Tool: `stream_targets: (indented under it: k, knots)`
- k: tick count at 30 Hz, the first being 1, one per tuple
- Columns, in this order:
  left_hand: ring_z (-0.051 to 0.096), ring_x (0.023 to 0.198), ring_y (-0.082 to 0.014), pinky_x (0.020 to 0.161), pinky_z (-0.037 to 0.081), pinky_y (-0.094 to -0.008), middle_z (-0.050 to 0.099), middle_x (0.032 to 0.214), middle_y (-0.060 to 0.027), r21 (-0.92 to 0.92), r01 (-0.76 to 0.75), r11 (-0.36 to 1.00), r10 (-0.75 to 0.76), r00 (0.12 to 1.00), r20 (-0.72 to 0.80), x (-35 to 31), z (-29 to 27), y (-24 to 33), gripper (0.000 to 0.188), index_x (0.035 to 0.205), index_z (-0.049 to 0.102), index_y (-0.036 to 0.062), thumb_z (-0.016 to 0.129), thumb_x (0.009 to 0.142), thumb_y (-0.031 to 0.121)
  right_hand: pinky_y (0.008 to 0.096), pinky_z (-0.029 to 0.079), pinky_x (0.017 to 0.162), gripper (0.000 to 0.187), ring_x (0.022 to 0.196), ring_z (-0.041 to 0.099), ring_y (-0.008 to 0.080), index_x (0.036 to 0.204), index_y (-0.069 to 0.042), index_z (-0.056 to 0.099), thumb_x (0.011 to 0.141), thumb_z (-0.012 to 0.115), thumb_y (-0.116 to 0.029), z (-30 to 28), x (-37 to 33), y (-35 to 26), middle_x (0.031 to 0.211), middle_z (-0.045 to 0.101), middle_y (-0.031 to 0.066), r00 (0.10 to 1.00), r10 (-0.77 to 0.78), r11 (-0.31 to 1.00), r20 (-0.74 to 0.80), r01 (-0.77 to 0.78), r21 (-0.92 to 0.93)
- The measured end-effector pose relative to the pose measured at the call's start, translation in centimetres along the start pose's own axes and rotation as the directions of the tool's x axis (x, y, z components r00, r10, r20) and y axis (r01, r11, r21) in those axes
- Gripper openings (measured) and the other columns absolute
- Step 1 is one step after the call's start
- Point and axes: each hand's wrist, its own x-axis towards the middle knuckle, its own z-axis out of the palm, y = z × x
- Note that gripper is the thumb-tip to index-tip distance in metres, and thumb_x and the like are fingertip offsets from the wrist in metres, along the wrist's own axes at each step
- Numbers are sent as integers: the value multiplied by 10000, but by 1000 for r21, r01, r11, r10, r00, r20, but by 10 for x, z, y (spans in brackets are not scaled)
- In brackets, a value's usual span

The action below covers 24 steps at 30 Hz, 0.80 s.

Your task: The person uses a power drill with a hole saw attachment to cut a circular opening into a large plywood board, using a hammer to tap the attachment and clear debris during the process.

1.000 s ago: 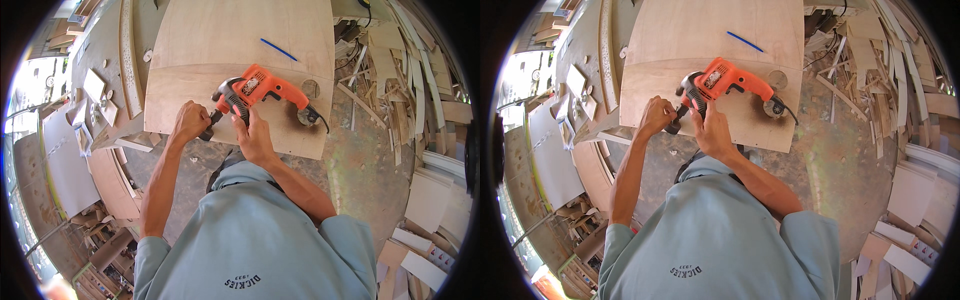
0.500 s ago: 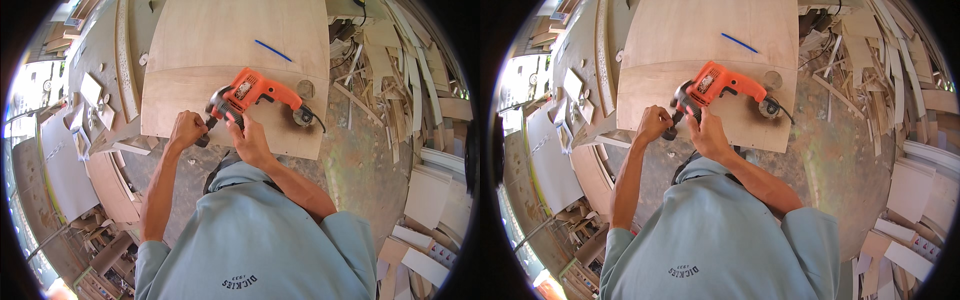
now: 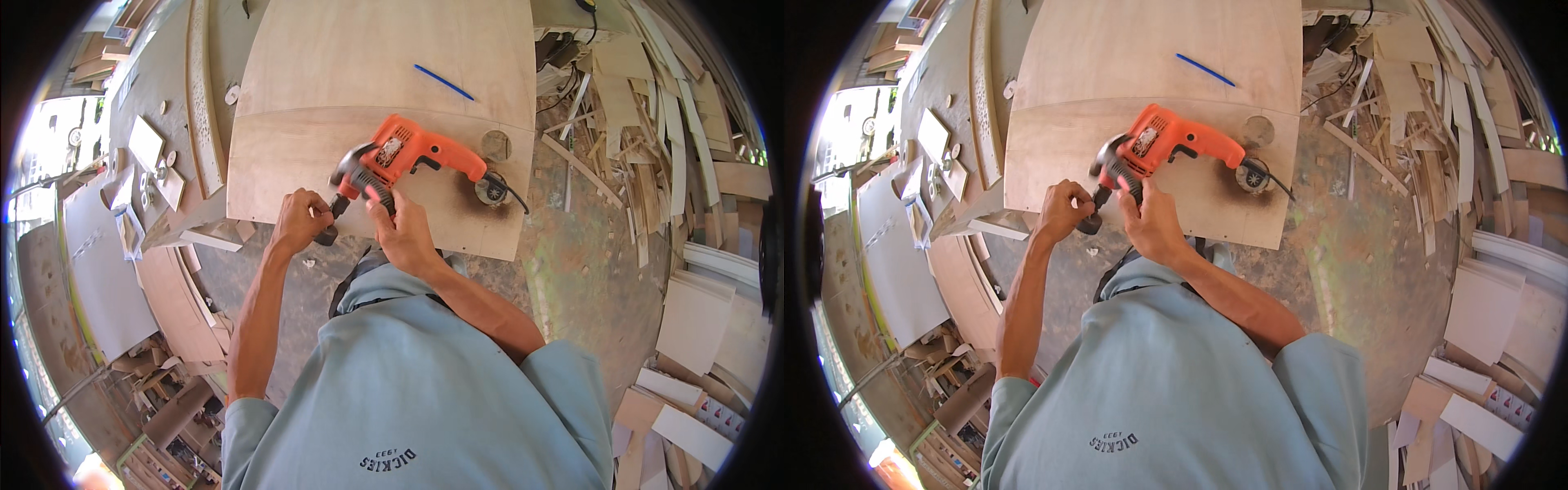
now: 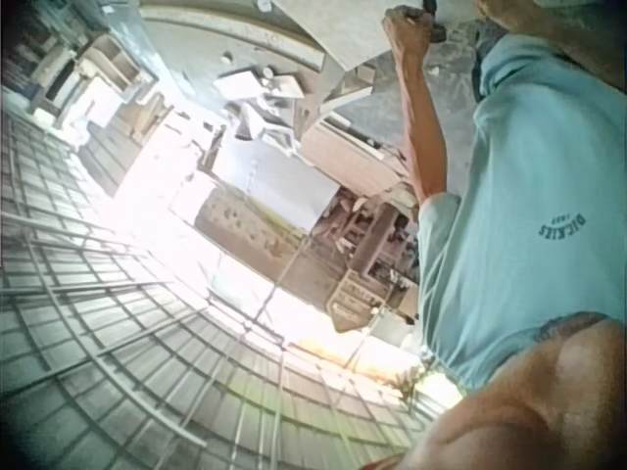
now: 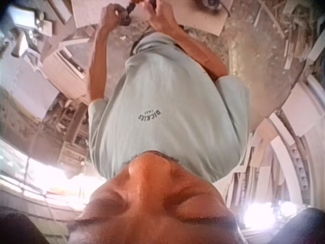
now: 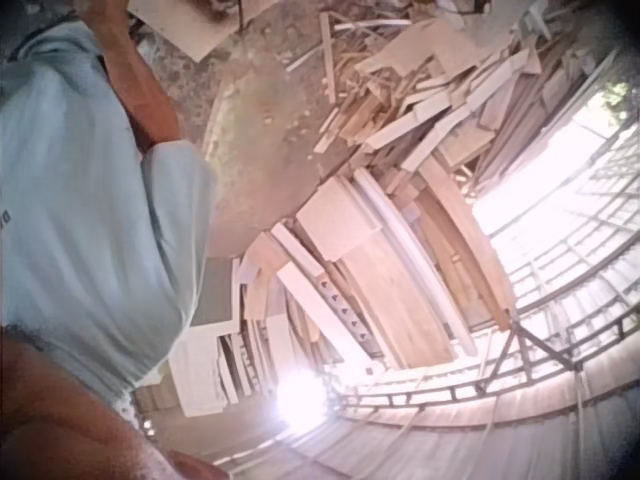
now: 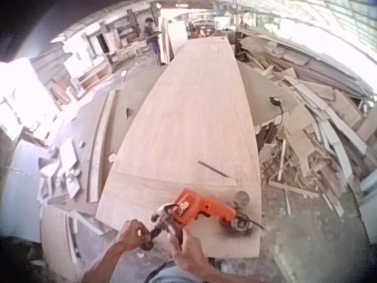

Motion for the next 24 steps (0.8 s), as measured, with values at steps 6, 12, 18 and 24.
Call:
stream_targets:
  k: [6, 12, 18, 24]
  knots:
    - [658, 778, -271, 743, 528, -385, 661, 824, -164, -7, -51, 999, 51, 998, -27, -4, 2, -10, 148, 807, 745, -8, 785, 701, 88, 346, 443, 504, 332, 542, 596, 141, 1065, 61, 570, 1024, 617, -265, -3, 1, 8, 618, 599, 91, 996, -44, 997, 78, 48, -52]
    - [653, 775, -259, 739, 521, -377, 665, 813, -148, -73, -29, 997, 26, 999, -43, -13, 5, -7, 140, 813, 746, -11, 787, 707, 70, 364, 468, 560, 356, 613, 626, 152, 1153, 45, 589, 1013, 632, -279, -4, -5, 19, 664, 614, 131, 991, -70, 978, 118, 91, -188]
    - [653, 788, -260, 744, 517, -376, 681, 818, -154, -66, -25, 998, 20, 997, -72, -17, 11, -8, 126, 808, 742, -13, 784, 715, 61, 391, 468, 568, 337, 613, 628, 215, 1110, 51, 601, 1011, 620, -270, 2, -6, 22, 678, 618, 155, 990, -134, 982, 37, 137, -132]
    - [627, 790, -261, 749, 508, -391, 673, 728, -103, -46, -52, 998, 46, 992, -120, -26, 20, -15, 83, 763, 725, 14, 770, 725, 71, 475, 463, 580, 314, 610, 623, 373, 971, 35, 550, 1007, 621, -268, -9, 23, 5, 696, 617, 223, 993, -95, 995, -72, 92, -48]
